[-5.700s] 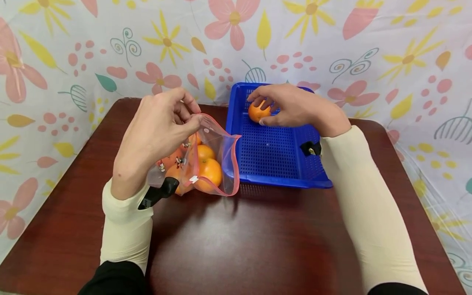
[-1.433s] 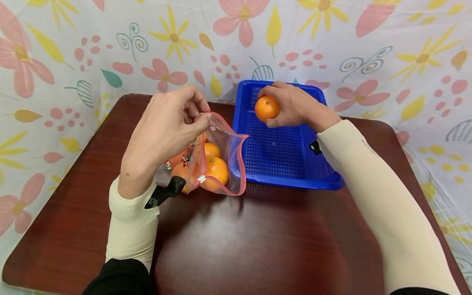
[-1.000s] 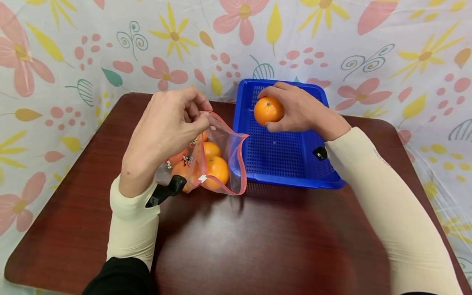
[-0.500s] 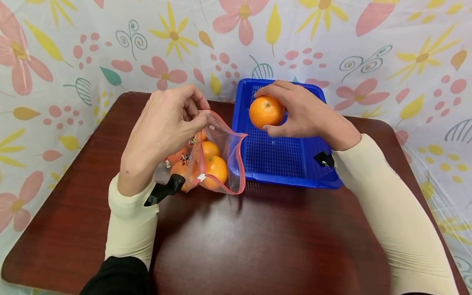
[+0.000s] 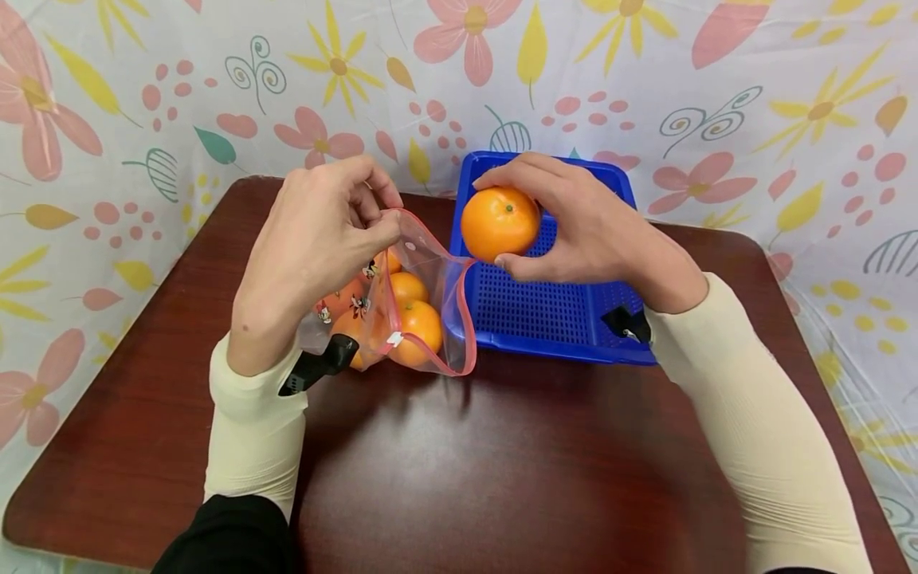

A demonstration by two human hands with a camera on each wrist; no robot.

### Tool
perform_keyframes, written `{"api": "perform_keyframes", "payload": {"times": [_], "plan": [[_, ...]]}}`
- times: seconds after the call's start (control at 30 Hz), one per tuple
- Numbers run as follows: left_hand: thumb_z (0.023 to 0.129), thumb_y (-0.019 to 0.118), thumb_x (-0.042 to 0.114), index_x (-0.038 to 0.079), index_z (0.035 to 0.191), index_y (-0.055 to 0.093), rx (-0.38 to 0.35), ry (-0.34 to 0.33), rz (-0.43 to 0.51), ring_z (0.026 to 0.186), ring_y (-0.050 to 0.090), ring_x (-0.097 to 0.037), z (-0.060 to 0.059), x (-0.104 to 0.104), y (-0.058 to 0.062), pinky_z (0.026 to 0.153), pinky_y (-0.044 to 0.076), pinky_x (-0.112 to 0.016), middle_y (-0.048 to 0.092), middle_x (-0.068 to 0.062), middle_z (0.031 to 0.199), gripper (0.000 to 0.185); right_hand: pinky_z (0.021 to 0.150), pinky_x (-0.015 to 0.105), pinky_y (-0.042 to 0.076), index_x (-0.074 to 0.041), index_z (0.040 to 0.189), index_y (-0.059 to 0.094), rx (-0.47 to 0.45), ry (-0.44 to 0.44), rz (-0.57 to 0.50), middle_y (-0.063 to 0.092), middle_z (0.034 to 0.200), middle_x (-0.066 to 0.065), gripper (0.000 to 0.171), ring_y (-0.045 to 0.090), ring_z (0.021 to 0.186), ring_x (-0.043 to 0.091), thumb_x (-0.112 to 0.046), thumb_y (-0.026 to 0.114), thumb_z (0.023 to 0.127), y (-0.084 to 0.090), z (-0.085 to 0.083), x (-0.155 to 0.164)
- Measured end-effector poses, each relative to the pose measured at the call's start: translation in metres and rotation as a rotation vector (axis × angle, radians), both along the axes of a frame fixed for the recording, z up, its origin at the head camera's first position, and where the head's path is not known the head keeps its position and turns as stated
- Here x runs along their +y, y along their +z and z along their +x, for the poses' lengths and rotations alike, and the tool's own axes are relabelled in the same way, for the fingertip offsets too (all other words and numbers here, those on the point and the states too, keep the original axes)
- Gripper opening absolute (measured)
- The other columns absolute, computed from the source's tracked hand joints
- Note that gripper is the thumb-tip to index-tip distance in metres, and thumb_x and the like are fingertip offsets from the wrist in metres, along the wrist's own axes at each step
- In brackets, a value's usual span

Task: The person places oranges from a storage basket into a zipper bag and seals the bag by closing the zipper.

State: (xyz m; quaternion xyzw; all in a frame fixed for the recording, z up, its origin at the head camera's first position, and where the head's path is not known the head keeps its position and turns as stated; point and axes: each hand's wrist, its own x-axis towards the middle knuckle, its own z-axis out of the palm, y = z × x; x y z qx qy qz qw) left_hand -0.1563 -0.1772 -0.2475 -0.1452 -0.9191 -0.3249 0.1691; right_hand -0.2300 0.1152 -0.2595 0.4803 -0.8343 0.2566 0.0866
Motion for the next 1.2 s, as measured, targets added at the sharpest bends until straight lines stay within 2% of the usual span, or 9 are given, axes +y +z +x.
{"api": "perform_keyframes", "payload": {"times": [0.27, 0.47, 0.67, 0.8, 0.97, 1.2], "plan": [[0.093, 0.07, 0.017, 0.015, 0.092, 0.073, -0.02, 0.015, 0.027, 0.06, 0.06, -0.011, 0.0, 0.0, 0.001, 0.06, 0.043, -0.028, 0.069, 0.002, 0.072, 0.004, 0.096, 0.036, 0.054, -0.014, 0.139, 0.064, 0.026, 0.096, -0.065, 0.064, 0.134, 0.0, 0.069, 0.061, 0.116, 0.016, -0.022, 0.088, 0.075, 0.01, 0.023, -0.014], [0.092, 0.069, 0.017, 0.016, 0.092, 0.074, -0.04, 0.043, 0.045, 0.063, 0.06, -0.012, 0.0, 0.0, 0.003, 0.062, 0.043, -0.029, 0.069, 0.001, 0.074, 0.005, 0.098, 0.032, 0.052, -0.009, 0.138, 0.064, 0.068, 0.186, -0.082, 0.064, 0.132, 0.003, 0.069, 0.061, 0.116, 0.017, -0.022, 0.088, 0.075, 0.016, 0.032, -0.025], [0.092, 0.069, 0.018, 0.016, 0.092, 0.073, -0.034, 0.071, 0.053, 0.065, 0.06, -0.012, 0.001, 0.0, 0.004, 0.065, 0.044, -0.03, 0.069, 0.001, 0.074, 0.005, 0.102, 0.032, 0.051, -0.009, 0.139, 0.064, 0.073, 0.227, -0.074, 0.064, 0.134, 0.006, 0.069, 0.06, 0.122, 0.019, -0.023, 0.09, 0.076, 0.018, 0.041, -0.032], [0.093, 0.069, 0.019, 0.016, 0.094, 0.072, -0.043, 0.085, 0.056, 0.064, 0.061, -0.011, 0.001, -0.001, 0.005, 0.064, 0.045, -0.03, 0.069, 0.003, 0.074, 0.005, 0.104, 0.032, 0.05, -0.009, 0.139, 0.064, 0.076, 0.26, -0.062, 0.063, 0.136, 0.005, 0.07, 0.058, 0.124, 0.017, -0.02, 0.09, 0.075, 0.018, 0.044, -0.037], [0.093, 0.069, 0.018, 0.016, 0.092, 0.074, -0.016, 0.099, 0.075, 0.061, 0.061, -0.011, 0.001, -0.002, 0.003, 0.06, 0.044, -0.026, 0.069, 0.002, 0.074, 0.006, 0.108, 0.035, 0.048, -0.008, 0.139, 0.063, 0.099, 0.311, -0.036, 0.061, 0.139, 0.008, 0.071, 0.058, 0.127, 0.021, -0.014, 0.09, 0.073, 0.016, 0.044, -0.047], [0.094, 0.07, 0.021, 0.017, 0.093, 0.076, 0.004, 0.143, 0.084, 0.06, 0.058, -0.012, -0.001, -0.004, 0.002, 0.057, 0.041, -0.024, 0.07, 0.001, 0.076, 0.008, 0.113, 0.041, 0.045, -0.007, 0.141, 0.063, 0.173, 0.3, 0.007, 0.06, 0.142, 0.012, 0.074, 0.057, 0.132, 0.026, -0.014, 0.093, 0.073, 0.003, 0.039, -0.061]]}}
